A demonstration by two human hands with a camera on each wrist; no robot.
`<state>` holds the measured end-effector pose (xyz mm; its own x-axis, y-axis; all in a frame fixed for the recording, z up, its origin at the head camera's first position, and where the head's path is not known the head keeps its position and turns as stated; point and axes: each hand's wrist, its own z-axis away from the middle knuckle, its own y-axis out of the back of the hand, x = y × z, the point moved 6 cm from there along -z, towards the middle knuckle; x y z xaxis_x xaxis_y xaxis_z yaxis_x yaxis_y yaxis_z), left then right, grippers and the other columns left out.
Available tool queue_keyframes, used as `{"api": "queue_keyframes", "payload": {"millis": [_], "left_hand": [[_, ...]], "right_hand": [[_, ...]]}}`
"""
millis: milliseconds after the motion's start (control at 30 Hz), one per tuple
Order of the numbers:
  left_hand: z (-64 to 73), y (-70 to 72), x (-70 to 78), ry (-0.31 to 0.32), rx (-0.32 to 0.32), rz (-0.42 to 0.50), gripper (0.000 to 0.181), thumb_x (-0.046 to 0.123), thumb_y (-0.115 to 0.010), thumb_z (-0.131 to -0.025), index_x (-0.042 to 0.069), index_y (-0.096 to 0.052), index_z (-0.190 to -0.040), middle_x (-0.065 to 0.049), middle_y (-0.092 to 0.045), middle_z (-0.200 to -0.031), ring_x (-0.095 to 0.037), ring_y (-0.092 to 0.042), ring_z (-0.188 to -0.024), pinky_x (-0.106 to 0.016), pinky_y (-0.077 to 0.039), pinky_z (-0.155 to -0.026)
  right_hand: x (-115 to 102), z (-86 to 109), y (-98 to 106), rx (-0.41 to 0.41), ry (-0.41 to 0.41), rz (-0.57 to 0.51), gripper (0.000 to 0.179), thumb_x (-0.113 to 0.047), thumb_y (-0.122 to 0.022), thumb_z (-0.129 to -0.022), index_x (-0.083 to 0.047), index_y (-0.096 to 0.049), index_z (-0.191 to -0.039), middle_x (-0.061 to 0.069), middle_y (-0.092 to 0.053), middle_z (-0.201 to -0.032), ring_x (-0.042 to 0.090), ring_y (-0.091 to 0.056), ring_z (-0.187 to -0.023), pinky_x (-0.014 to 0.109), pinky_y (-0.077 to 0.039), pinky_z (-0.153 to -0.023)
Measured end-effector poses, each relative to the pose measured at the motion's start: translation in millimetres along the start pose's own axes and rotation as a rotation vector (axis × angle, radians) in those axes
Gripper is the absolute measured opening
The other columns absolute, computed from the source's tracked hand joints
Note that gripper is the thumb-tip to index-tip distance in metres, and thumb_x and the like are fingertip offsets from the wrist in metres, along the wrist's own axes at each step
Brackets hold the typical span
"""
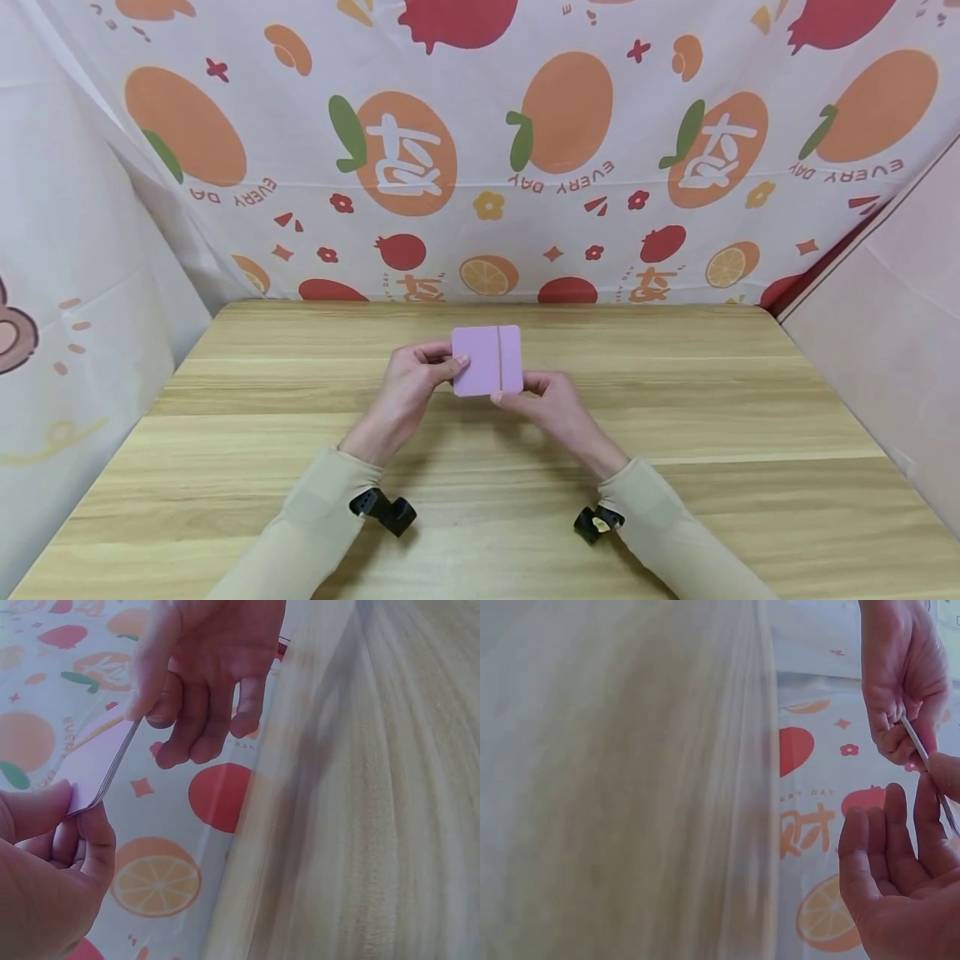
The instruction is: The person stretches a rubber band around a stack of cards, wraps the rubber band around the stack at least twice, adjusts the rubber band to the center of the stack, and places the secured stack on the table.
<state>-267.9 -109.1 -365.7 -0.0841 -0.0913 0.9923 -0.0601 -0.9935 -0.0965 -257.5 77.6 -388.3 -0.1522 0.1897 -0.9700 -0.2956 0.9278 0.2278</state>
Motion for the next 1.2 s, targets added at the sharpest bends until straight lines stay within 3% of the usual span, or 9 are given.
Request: {"api": "queue_keyframes", "payload": {"millis": [200,400,567,900,1100,1200], "left_hand": [[-0.2,0.0,-0.9,0.003,0.003,-0.003,0.026,0.000,-0.065,-0.091,-0.013,-0.065,-0.114,-0.003,-0.066,-0.087,-0.015,-0.057,-0.083,-0.032,-0.046,-0.078],[-1.2,0.8,-2.1,0.009,-0.001,-0.009,0.026,0.001,-0.066,-0.091,-0.012,-0.066,-0.114,-0.003,-0.066,-0.087,-0.015,-0.057,-0.083,-0.035,-0.045,-0.082],[-0.9,-0.1,-3.9,0.023,-0.016,-0.032,0.026,0.002,-0.066,-0.092,-0.011,-0.066,-0.114,-0.003,-0.067,-0.089,-0.015,-0.058,-0.085,-0.041,-0.044,-0.087],[-1.6,-2.3,-11.2,0.042,-0.028,-0.063,0.025,0.003,-0.067,-0.090,-0.009,-0.068,-0.112,-0.003,-0.066,-0.091,-0.016,-0.057,-0.086,-0.041,-0.042,-0.087],[-0.1,-4.7,-13.6,0.046,-0.073,-0.096,0.025,0.004,-0.067,-0.090,-0.007,-0.069,-0.112,-0.004,-0.067,-0.092,-0.016,-0.056,-0.087,-0.043,-0.041,-0.090],[1.0,-7.1,-14.4,0.048,-0.100,-0.109,0.024,0.004,-0.068,-0.089,-0.006,-0.070,-0.110,-0.004,-0.067,-0.090,-0.016,-0.057,-0.086,-0.043,-0.042,-0.090]], "right_hand": [[0.8,0.9,-0.7,0.007,-0.030,-0.001,0.029,-0.021,-0.076,-0.085,-0.004,-0.075,-0.109,0.004,-0.074,-0.100,0.019,-0.063,-0.100,0.036,-0.045,-0.091],[3.1,-0.6,1.1,-0.020,-0.050,0.004,0.033,-0.024,-0.076,-0.086,-0.004,-0.073,-0.113,0.006,-0.073,-0.105,0.019,-0.063,-0.103,0.041,-0.043,-0.096],[4.8,-2.6,6.9,0.005,-0.039,0.051,0.025,-0.024,-0.077,-0.085,-0.006,-0.074,-0.102,0.003,-0.072,-0.097,0.021,-0.061,-0.099,0.040,-0.045,-0.092],[-9.5,-2.4,20.2,0.107,0.068,0.067,0.028,-0.024,-0.075,-0.088,-0.010,-0.069,-0.112,0.005,-0.064,-0.110,0.021,-0.056,-0.107,0.042,-0.049,-0.086],[-16.6,-1.9,27.4,0.194,0.173,0.094,0.040,-0.016,-0.073,-0.090,-0.014,-0.061,-0.128,0.005,-0.062,-0.123,0.025,-0.056,-0.113,0.046,-0.048,-0.086],[-20.9,-0.3,28.8,0.223,0.227,0.126,0.039,-0.015,-0.071,-0.092,-0.013,-0.061,-0.129,0.005,-0.062,-0.125,0.025,-0.056,-0.113,0.048,-0.049,-0.086]]}}
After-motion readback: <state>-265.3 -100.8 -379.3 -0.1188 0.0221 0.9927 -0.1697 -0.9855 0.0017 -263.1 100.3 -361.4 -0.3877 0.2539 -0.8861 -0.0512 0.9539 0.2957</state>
